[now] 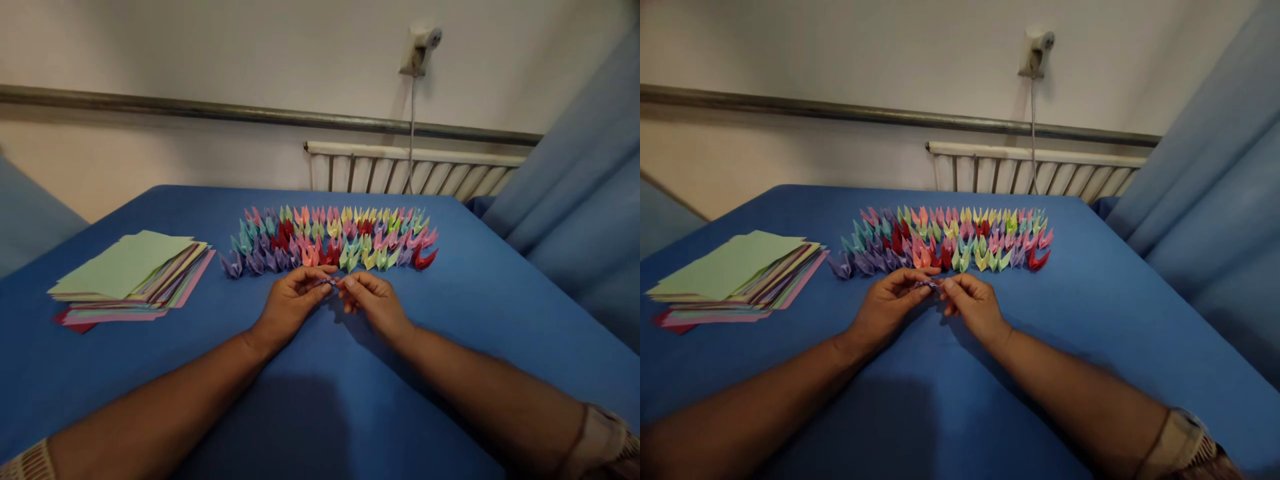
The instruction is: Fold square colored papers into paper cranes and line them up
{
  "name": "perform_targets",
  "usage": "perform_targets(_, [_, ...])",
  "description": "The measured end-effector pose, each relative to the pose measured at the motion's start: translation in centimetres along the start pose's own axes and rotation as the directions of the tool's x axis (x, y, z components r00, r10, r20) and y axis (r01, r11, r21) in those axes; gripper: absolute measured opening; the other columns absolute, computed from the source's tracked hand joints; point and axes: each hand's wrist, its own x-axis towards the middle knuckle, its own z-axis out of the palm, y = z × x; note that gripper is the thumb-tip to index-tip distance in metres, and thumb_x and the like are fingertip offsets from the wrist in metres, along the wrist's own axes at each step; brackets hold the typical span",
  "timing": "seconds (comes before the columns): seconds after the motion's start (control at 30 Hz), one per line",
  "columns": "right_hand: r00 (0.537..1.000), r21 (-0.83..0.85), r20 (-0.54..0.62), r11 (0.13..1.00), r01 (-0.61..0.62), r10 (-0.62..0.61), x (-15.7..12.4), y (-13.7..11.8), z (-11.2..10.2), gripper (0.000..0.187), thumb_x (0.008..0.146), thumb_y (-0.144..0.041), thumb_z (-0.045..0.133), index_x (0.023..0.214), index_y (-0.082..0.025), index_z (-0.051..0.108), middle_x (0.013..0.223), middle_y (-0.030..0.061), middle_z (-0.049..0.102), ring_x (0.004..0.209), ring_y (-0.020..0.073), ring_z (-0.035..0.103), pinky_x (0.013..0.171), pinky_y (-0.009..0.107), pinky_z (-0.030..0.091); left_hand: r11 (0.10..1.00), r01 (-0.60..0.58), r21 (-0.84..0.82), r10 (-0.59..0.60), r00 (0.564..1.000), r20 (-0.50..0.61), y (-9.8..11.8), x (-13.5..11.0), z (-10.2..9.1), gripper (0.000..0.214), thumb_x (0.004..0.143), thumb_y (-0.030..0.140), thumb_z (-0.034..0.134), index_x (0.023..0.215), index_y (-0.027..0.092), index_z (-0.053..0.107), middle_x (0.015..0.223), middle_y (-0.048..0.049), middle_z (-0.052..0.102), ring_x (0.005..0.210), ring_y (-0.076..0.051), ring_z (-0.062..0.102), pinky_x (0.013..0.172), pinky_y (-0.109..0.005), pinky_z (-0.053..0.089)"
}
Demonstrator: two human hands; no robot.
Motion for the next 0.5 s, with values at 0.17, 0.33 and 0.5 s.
perform_targets(0.17, [0.992,0.202,0.043,0.972,-0.122,0.116,-1.2,-0.4,0.2,0.032,0.078,-0.049,0.069,0.078,-0.018,0.069,0.072,0.0001,0.066,0.054,0.0078,0.059,0.049,0.02,0.042,0.998,-0.04,0.045,0.037,0.997,0.063,0.1,-0.2,0.0,0.012,0.076,0.02,0.075,0.084,0.017,0.066,0.112,-0.0052,0.069,0.101,-0.017,0.066,0.094,-0.032,0.05])
perform_targets(0.33, [0.971,0.326,0.069,0.915,-0.239,0.229,-1.6,-0.9,0.1,0.03,0.077,-0.045,0.072,0.075,-0.016,0.068,0.066,-0.0006,0.064,0.051,0.0067,0.057,0.047,0.018,0.04,0.996,-0.045,0.072,0.036,0.991,0.13,0.1,-0.4,0.3,0.011,0.077,0.018,0.074,0.083,0.017,0.066,0.113,-0.0058,0.069,0.098,-0.016,0.067,0.091,-0.031,0.052])
perform_targets(0.5, [0.958,0.314,0.13,0.906,-0.283,0.254,-1.1,-0.6,-0.4,0.028,0.074,-0.042,0.076,0.072,-0.015,0.066,0.061,-0.0023,0.061,0.048,0.0071,0.055,0.046,0.019,0.04,0.992,-0.077,0.102,0.059,0.985,0.163,-0.2,-0.5,0.2,0.01,0.077,0.016,0.073,0.083,0.018,0.066,0.112,-0.005,0.069,0.099,-0.016,0.066,0.089,-0.028,0.052])
